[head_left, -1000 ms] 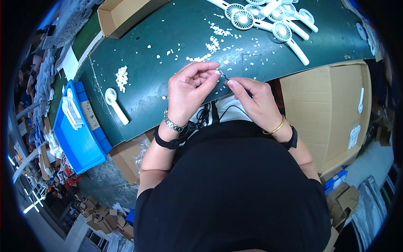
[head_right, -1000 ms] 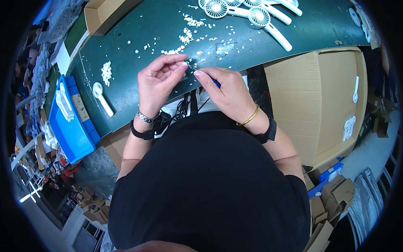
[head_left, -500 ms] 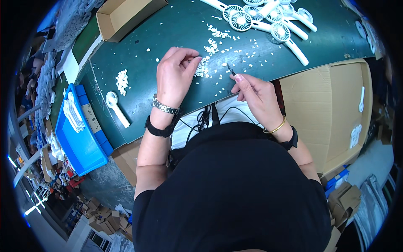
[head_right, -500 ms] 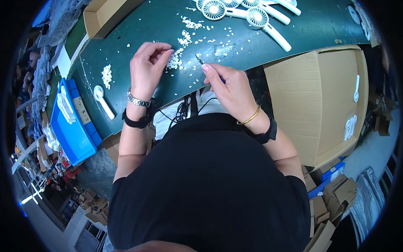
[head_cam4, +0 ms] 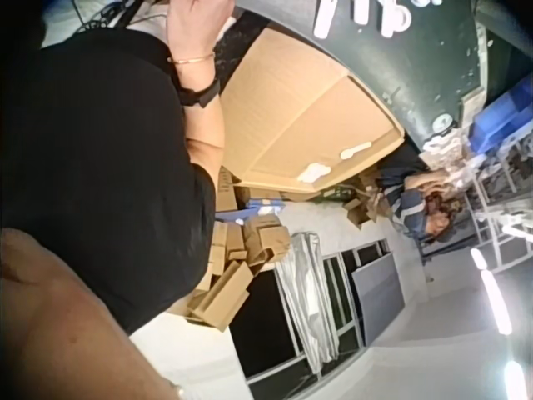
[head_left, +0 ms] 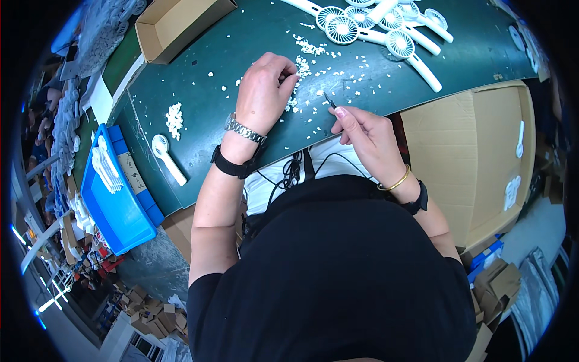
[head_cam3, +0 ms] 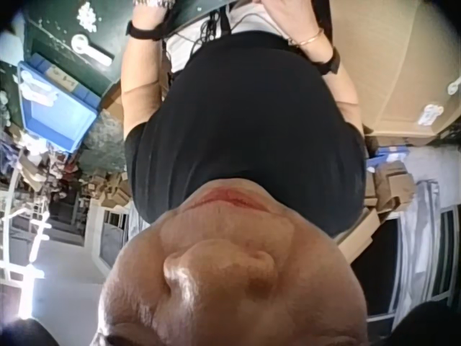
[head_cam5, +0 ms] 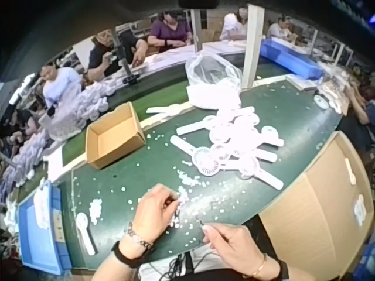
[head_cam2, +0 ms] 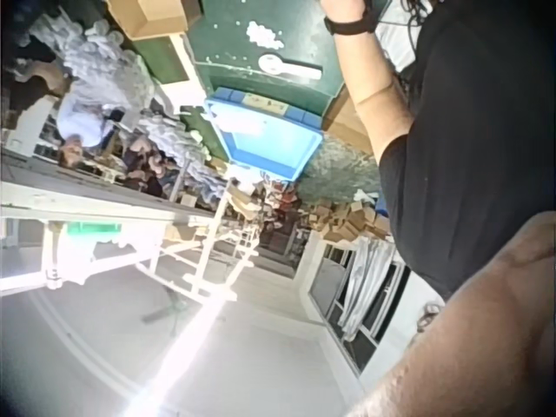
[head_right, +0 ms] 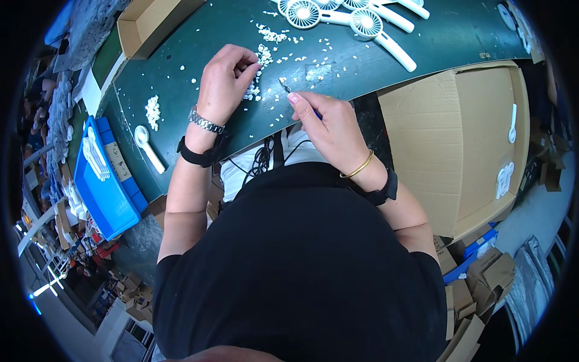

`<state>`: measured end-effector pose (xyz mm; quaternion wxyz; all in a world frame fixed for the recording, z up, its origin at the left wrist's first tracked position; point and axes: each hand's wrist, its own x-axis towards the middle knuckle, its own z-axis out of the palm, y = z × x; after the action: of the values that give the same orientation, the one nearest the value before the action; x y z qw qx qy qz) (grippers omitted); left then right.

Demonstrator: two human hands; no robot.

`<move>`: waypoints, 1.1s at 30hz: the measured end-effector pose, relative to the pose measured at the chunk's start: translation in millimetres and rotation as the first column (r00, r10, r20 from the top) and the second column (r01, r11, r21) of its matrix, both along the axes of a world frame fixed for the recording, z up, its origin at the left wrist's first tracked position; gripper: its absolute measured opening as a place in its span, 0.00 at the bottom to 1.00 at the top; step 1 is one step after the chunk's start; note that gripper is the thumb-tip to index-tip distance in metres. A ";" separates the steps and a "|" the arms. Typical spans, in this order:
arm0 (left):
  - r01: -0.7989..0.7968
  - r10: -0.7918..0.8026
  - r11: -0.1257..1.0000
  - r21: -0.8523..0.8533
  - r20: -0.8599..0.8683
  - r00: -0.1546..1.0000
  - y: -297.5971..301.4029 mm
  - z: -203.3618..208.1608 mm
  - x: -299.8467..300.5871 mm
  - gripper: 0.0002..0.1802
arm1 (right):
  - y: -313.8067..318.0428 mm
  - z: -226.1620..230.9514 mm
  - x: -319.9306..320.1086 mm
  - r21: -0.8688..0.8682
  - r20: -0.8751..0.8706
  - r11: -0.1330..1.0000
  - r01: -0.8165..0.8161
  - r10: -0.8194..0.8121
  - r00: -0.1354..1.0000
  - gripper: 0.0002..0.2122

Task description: Assembling small handheld fans by placing circular motor components into white plastic housings.

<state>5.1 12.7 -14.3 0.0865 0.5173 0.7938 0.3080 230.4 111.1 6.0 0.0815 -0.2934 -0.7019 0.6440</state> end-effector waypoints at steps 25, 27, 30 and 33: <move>-0.245 0.068 0.963 0.111 0.780 0.623 -30.1 34.0 54.5 0.10 | -3.6 6.6 -2.7 0.259 -0.047 0.965 -0.043 0.057 0.997 0.17; -0.242 0.052 0.962 0.127 0.785 0.618 -30.9 33.2 54.7 0.10 | -3.7 7.9 -2.3 0.279 -0.038 0.959 -0.043 0.056 0.998 0.17; -0.237 0.071 0.966 0.103 0.775 0.628 -30.7 32.7 55.5 0.10 | -3.9 8.8 -2.0 0.290 -0.040 0.956 -0.044 0.058 0.998 0.17; -0.236 0.075 0.967 0.097 0.776 0.626 -31.2 32.5 56.0 0.10 | -4.2 8.0 -1.7 0.290 -0.040 0.956 -0.046 0.060 0.997 0.16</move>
<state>61.0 -18.6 18.2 0.3379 0.2728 0.6908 0.5782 228.8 106.9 14.0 0.1229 -0.2438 -0.7938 0.5435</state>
